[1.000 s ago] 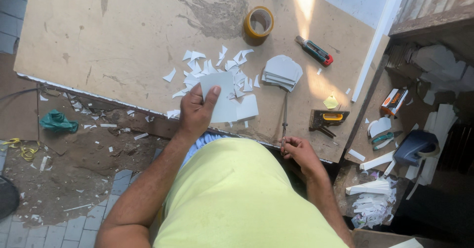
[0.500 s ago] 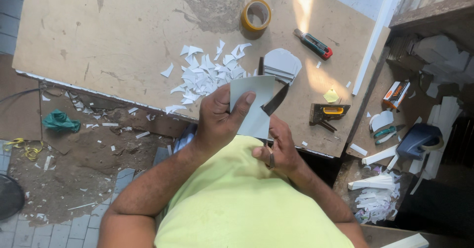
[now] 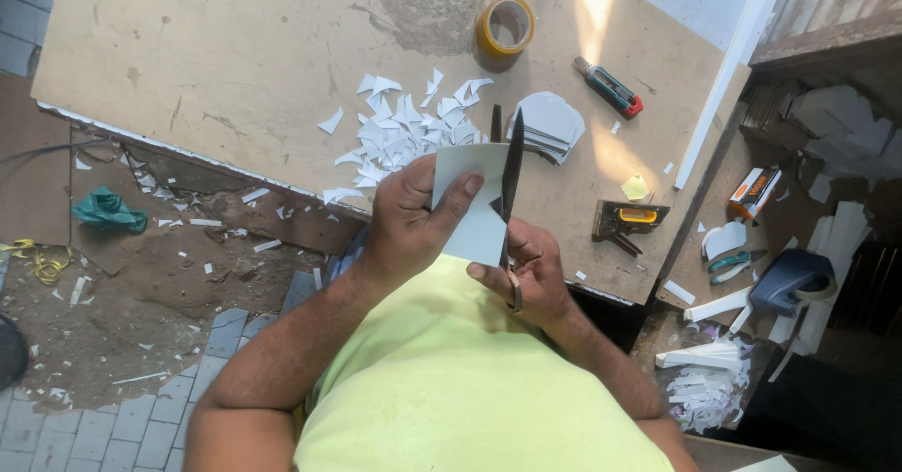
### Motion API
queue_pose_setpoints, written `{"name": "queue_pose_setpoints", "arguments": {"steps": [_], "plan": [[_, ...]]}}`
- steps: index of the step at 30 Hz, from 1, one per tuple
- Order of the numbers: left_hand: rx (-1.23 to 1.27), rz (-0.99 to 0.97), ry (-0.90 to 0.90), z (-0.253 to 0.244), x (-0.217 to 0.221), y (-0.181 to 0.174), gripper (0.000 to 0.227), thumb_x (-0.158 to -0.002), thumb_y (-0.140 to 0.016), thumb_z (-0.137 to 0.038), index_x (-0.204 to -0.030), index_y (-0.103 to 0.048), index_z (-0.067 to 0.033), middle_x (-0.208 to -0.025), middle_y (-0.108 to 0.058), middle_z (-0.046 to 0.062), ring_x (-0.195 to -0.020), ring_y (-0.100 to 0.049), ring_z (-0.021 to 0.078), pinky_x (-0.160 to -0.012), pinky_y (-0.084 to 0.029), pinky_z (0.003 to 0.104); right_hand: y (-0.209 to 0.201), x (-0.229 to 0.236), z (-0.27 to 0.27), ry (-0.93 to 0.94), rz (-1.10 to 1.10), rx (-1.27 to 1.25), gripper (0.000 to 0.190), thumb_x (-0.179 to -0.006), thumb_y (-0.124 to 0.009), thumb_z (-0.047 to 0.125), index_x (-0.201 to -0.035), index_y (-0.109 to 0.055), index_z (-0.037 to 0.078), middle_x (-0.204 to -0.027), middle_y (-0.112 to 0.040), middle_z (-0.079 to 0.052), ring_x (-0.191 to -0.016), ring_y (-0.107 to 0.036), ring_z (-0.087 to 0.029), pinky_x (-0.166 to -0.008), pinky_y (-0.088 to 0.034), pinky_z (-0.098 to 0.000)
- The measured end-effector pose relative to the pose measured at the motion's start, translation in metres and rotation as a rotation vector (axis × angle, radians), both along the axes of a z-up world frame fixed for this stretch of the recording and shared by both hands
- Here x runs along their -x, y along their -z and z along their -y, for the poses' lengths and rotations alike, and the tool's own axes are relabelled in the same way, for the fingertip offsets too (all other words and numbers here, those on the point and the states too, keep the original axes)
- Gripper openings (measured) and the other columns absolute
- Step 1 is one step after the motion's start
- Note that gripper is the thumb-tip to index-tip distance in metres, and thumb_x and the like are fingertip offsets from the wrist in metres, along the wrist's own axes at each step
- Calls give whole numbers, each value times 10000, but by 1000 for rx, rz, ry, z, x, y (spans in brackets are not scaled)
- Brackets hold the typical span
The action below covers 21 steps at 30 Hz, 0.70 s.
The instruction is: The person repeatedly picks up white paper pieces and uses scissors to trim their edges into rounded shapes. Trimmed pieces are stacked on the table while offcuts accumulate nearby. The person occasionally pauses to adjust the stack or reposition the paper before continuing to cut.
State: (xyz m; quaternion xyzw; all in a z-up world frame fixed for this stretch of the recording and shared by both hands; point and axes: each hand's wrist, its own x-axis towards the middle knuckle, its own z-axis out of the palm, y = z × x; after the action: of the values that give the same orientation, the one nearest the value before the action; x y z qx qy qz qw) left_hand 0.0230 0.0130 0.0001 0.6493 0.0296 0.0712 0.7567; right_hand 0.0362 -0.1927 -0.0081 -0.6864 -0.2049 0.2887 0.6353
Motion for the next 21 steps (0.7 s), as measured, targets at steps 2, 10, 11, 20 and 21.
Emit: {"name": "queue_pose_setpoints", "arguments": {"steps": [2,10,11,20,21], "plan": [[-23,37,36,-8,3,-2,169,-1094,-626,-179,-1127,-703,-33,-909,-689,19,-816,-651,60,-692,-544,247,5,-2,5,-24,-15,27,349,-950,-803,313,-1007,-648,6,-863,-603,3,-788,-553,-101,-720,-463,-254],[69,-204,208,-23,6,0,207,-1040,-636,-223,-1089,-730,-44,-777,-716,-36,-675,-629,11,-577,-520,225,7,-18,16,-107,45,99,422,-881,-825,388,-1019,-656,27,-886,-624,13,-842,-594,-84,-746,-485,-253],[126,-234,222,-22,7,2,213,-1034,-635,-225,-1092,-728,-42,-779,-720,-40,-672,-627,7,-573,-520,223,8,-19,16,-104,11,91,453,-880,-822,402,-1059,-659,18,-888,-622,15,-845,-587,-82,-750,-481,-252],[369,-329,246,-25,2,23,217,-1028,-665,-196,-1071,-732,6,-795,-735,13,-637,-632,38,-544,-514,228,29,-22,14,-47,-297,130,177,-893,-771,144,-977,-695,8,-753,-636,38,-654,-583,-53,-568,-481,-221],[385,-358,251,-27,2,25,223,-1014,-665,-199,-1081,-732,3,-801,-741,14,-638,-642,39,-549,-526,228,32,-23,14,-60,-273,138,181,-891,-781,150,-968,-700,9,-755,-639,37,-658,-582,-52,-575,-474,-219]]}}
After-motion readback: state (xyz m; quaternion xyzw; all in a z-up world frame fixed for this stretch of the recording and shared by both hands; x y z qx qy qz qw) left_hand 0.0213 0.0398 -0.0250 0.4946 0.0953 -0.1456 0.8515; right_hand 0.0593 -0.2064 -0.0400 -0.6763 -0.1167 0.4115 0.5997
